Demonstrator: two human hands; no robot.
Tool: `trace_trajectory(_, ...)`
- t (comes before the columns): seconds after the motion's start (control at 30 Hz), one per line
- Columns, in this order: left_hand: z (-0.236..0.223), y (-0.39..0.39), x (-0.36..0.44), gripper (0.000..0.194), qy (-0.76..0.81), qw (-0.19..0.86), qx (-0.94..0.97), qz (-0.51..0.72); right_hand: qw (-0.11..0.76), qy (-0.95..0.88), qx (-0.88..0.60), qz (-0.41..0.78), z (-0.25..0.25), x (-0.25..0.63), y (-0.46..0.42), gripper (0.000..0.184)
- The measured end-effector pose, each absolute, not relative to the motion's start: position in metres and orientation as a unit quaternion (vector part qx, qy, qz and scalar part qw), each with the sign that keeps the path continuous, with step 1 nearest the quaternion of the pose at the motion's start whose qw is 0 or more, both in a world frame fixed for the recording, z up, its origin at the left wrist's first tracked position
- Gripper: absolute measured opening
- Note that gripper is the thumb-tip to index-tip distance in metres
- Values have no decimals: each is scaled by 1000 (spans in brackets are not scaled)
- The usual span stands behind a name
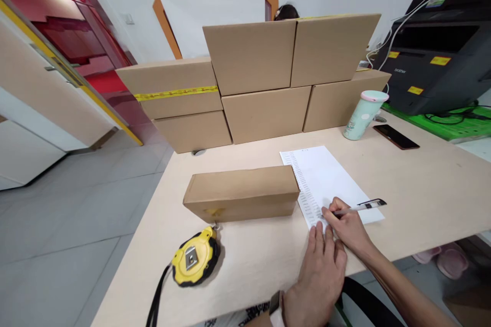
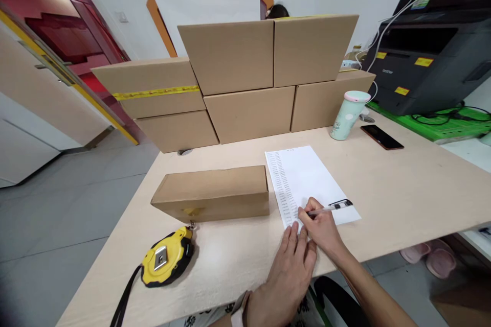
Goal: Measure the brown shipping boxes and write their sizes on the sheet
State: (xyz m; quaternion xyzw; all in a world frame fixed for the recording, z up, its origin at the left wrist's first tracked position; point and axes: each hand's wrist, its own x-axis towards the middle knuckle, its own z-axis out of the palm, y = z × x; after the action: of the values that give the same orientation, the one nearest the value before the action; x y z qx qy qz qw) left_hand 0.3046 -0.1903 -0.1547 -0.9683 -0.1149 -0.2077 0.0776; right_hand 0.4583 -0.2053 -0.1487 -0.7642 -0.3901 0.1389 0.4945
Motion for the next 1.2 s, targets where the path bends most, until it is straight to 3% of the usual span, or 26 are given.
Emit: trace_trajectory(1.2,-159,-190,304,35,-103,70,-976,-179,500,-395,-762,121,-152,461,-207,28)
